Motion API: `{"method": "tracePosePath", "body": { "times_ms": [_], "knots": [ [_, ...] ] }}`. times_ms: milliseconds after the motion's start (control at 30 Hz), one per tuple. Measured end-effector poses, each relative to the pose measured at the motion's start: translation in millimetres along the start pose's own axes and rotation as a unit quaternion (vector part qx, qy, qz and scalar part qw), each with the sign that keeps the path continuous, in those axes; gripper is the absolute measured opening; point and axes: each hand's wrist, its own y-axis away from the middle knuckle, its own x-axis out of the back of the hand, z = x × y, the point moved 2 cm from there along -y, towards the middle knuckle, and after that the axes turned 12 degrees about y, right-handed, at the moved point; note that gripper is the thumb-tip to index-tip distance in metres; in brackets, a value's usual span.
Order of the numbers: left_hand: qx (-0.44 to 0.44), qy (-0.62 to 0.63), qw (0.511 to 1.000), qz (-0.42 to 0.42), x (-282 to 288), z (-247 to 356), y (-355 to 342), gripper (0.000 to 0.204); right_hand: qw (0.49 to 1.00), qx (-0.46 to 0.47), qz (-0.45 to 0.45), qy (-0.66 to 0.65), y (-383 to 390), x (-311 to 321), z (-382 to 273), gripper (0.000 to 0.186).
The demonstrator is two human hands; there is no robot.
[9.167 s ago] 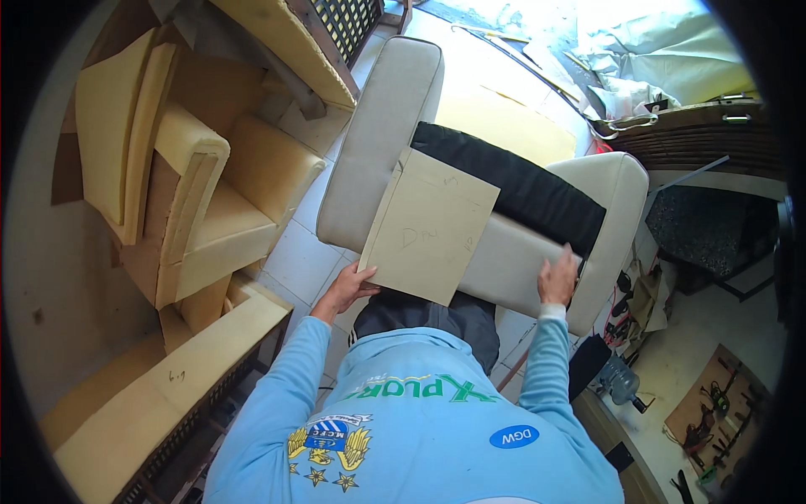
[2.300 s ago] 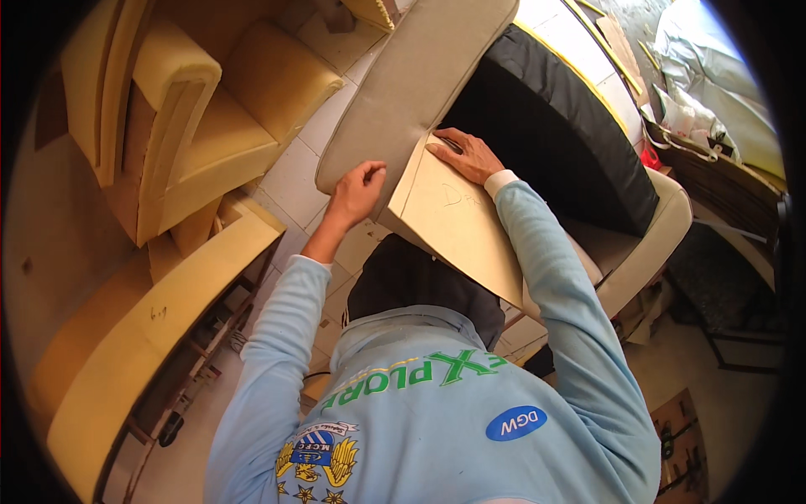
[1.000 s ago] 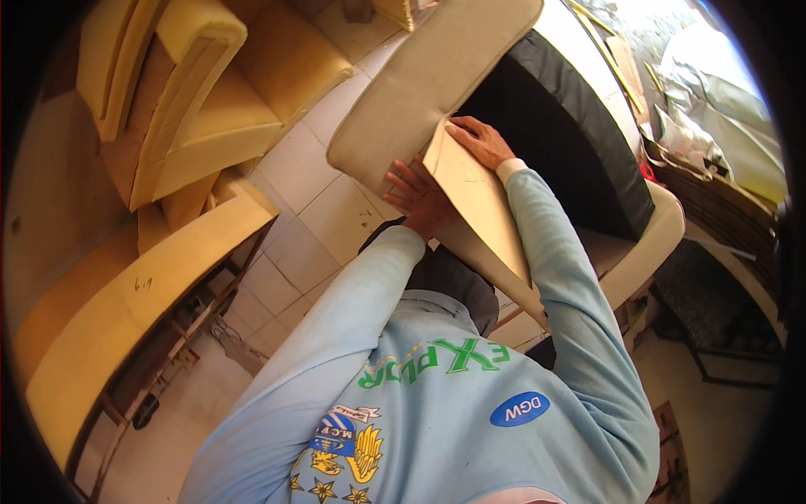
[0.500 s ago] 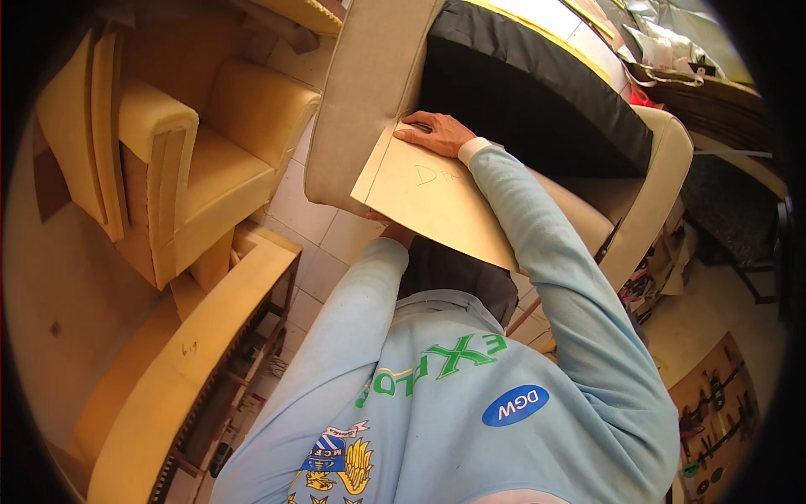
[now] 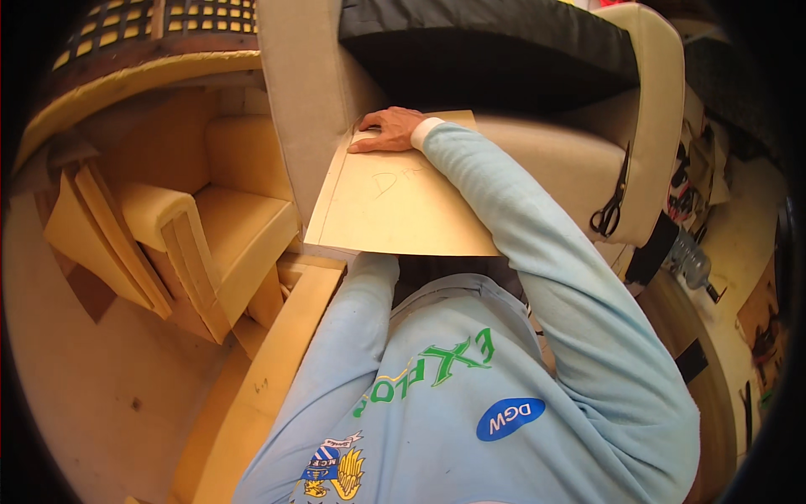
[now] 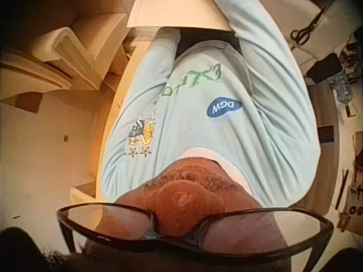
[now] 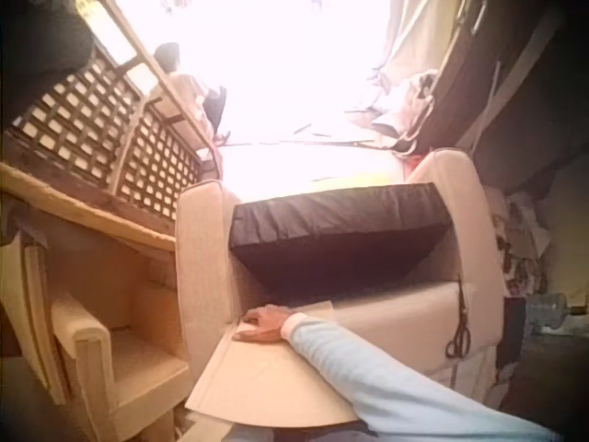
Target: Fitting and securing a foam cushion piece onto the armrest of a furniture frame.
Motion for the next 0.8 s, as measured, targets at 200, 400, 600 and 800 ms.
{"method": "tracePosePath", "body": {
  "times_ms": [200,400,600,800],
  "knots": [
    [-0.023,-0.016,1.000,0.010,7.9,-1.8,3.8,0.115,1.000,0.005,0.019,-0.012,3.2,1.3,1.5,0.094],
    [-0.033,-0.026,0.999,0.009,11.6,-1.6,6.4,0.113,1.000,0.007,0.017,-0.016,2.1,0.2,3.7,0.095],
    [-0.042,-0.029,0.999,0.013,13.2,-2.6,7.7,0.111,1.000,0.009,0.019,-0.015,1.3,-0.7,4.8,0.097],
    [-0.048,-0.027,0.998,0.015,13.6,-3.7,7.3,0.108,1.000,0.007,0.014,-0.014,-0.7,-0.9,4.4,0.098]
  ]
}}
